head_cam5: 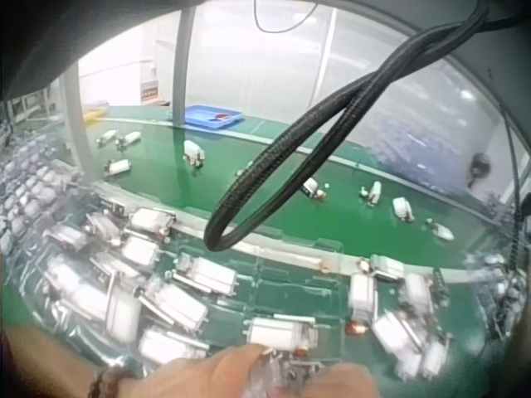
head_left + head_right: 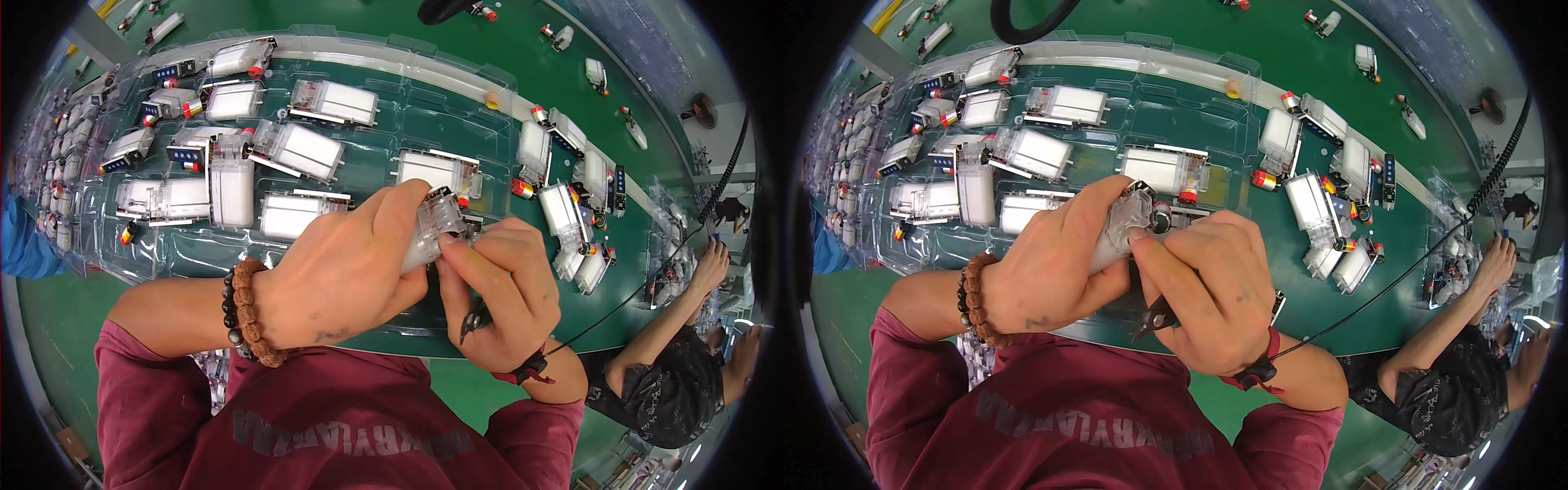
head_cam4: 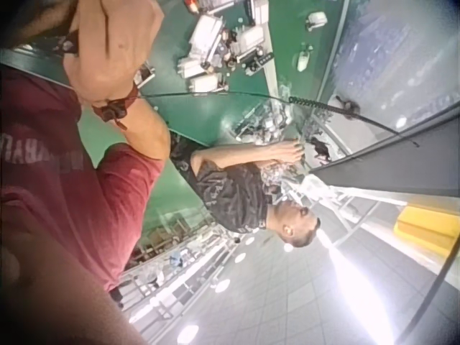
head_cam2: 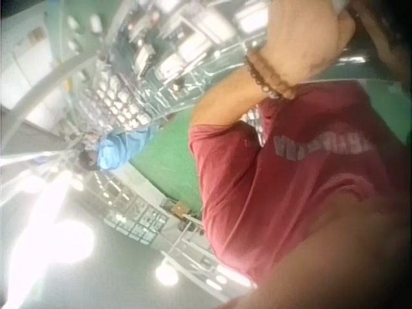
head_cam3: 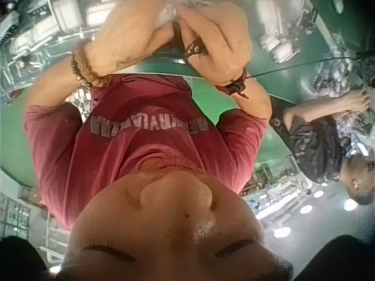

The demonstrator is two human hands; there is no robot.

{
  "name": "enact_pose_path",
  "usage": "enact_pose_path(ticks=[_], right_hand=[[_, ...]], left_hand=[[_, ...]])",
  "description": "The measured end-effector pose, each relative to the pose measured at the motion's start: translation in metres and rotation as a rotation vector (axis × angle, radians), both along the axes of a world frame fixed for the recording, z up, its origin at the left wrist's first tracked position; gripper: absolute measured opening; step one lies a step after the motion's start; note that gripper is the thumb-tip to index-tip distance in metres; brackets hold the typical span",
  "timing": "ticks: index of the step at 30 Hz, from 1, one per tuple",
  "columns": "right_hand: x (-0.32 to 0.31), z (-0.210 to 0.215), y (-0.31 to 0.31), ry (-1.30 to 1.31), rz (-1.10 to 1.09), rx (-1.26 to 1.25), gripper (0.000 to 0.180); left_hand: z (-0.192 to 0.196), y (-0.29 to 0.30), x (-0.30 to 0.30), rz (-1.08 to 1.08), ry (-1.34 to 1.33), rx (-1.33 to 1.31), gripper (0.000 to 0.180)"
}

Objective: The person uses a green-handled tool to work on small white electronic modules on a green workbench. They repeatedly pick up a module, apply the tool to its interior, and place it back down, while another worker is visible in the background.

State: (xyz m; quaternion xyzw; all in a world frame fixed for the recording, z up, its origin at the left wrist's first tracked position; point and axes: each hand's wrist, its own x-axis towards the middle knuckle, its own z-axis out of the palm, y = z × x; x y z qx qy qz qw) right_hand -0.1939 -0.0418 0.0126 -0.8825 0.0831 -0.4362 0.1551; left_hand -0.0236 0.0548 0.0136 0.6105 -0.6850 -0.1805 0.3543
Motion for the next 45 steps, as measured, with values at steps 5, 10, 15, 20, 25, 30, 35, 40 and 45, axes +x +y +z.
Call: enact_pose_path(ticks=[5,10,15,20,25,30,35,40,45], right_hand=[[-0.003,0.002,-0.003,0.041,0.073,0.007,0.035],[-0.003,0.004,-0.002,0.078,0.087,0.146,0.036],[-0.005,0.019,0.005,0.133,0.056,0.409,0.035],[-0.007,0.023,0.004,0.090,0.085,0.427,0.036],[-0.006,0.012,0.002,-0.002,0.046,0.226,0.039],[-0.015,0.025,-0.006,0.023,0.063,0.211,0.032],[-0.032,0.047,-0.008,-0.196,0.210,0.751,0.028],[-0.018,0.046,-0.010,-0.446,0.515,1.001,0.044],[-0.025,0.046,-0.025,-0.141,0.608,0.922,0.050]], left_hand=[[0.003,0.001,-0.002,-0.006,-0.003,-0.014,0.063],[0.003,-0.002,-0.003,0.010,-0.014,0.041,0.064],[0.004,-0.003,0.001,-0.024,0.097,0.098,0.065],[0.005,-0.004,0.002,-0.095,0.179,0.057,0.066],[0.002,-0.004,0.000,-0.103,0.197,0.017,0.067],[0.003,-0.006,0.000,-0.107,0.259,0.045,0.062],[0.005,-0.004,-0.001,-0.092,0.309,0.079,0.060],[0.002,-0.006,-0.003,-0.142,0.356,0.075,0.055],[0.004,-0.007,0.002,-0.199,0.384,0.048,0.052]])
